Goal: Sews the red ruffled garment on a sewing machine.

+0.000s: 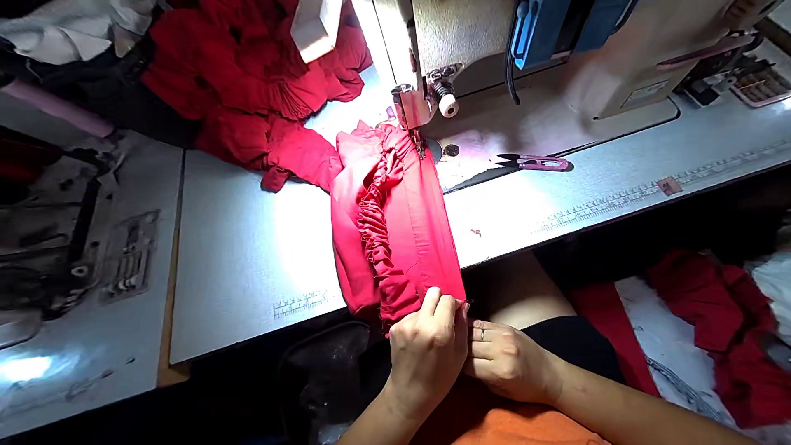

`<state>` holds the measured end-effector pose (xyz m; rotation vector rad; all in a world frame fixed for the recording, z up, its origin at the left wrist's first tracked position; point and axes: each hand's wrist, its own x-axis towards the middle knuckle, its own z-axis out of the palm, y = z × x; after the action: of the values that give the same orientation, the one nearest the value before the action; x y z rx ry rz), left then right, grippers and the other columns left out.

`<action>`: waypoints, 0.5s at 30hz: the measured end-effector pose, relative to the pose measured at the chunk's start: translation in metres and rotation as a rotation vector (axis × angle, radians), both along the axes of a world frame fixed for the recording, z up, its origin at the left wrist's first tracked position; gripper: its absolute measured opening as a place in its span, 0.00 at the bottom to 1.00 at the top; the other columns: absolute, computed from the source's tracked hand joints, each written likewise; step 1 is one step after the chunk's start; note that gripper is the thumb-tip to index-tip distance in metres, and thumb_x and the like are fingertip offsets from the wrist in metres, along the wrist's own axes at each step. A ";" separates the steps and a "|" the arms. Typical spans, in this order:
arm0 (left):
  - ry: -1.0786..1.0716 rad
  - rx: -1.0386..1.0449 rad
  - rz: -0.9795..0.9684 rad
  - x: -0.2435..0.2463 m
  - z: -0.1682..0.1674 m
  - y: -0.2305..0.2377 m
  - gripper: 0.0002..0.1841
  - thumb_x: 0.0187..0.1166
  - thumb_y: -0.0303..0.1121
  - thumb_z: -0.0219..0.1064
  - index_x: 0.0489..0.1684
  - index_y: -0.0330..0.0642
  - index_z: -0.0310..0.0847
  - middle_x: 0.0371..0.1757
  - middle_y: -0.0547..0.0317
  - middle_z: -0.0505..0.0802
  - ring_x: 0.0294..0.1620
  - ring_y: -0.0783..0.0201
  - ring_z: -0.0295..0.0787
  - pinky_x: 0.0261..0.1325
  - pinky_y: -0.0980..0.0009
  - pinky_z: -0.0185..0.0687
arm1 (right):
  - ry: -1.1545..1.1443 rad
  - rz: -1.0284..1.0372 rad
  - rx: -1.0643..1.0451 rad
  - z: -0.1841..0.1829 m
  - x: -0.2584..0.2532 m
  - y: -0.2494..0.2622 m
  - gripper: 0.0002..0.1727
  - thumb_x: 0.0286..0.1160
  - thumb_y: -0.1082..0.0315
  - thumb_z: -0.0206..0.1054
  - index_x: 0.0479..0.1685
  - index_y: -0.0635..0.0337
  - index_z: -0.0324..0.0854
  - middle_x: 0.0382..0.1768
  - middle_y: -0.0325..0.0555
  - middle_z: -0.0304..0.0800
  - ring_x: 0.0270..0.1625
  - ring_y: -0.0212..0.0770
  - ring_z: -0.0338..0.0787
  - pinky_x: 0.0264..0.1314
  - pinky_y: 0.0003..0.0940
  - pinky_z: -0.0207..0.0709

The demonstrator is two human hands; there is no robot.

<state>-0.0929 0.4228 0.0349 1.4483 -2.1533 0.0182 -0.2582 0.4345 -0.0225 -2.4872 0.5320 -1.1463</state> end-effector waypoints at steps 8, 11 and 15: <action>-0.045 0.034 0.014 -0.002 -0.008 -0.002 0.12 0.75 0.35 0.65 0.23 0.42 0.87 0.24 0.58 0.84 0.16 0.64 0.81 0.14 0.70 0.69 | 0.018 0.002 -0.007 -0.004 0.001 -0.003 0.12 0.77 0.78 0.60 0.30 0.60 0.89 0.33 0.46 0.96 0.50 0.42 0.96 0.69 0.35 0.82; -0.060 0.047 0.061 -0.007 -0.011 -0.002 0.13 0.71 0.39 0.72 0.23 0.39 0.88 0.24 0.55 0.86 0.17 0.61 0.84 0.14 0.68 0.74 | 0.063 0.022 -0.037 -0.005 0.000 -0.001 0.13 0.79 0.77 0.60 0.31 0.58 0.89 0.33 0.44 0.95 0.46 0.41 0.94 0.59 0.33 0.84; -0.088 0.038 0.116 -0.014 -0.010 -0.003 0.12 0.60 0.39 0.78 0.21 0.38 0.88 0.22 0.54 0.86 0.15 0.61 0.84 0.13 0.66 0.74 | 0.094 0.078 -0.055 0.003 -0.004 0.001 0.12 0.79 0.76 0.60 0.32 0.57 0.89 0.35 0.42 0.96 0.45 0.39 0.94 0.56 0.31 0.84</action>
<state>-0.1067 0.4202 0.0245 1.6210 -2.1469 0.0849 -0.2624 0.4357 -0.0191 -2.5945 0.4295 -1.0321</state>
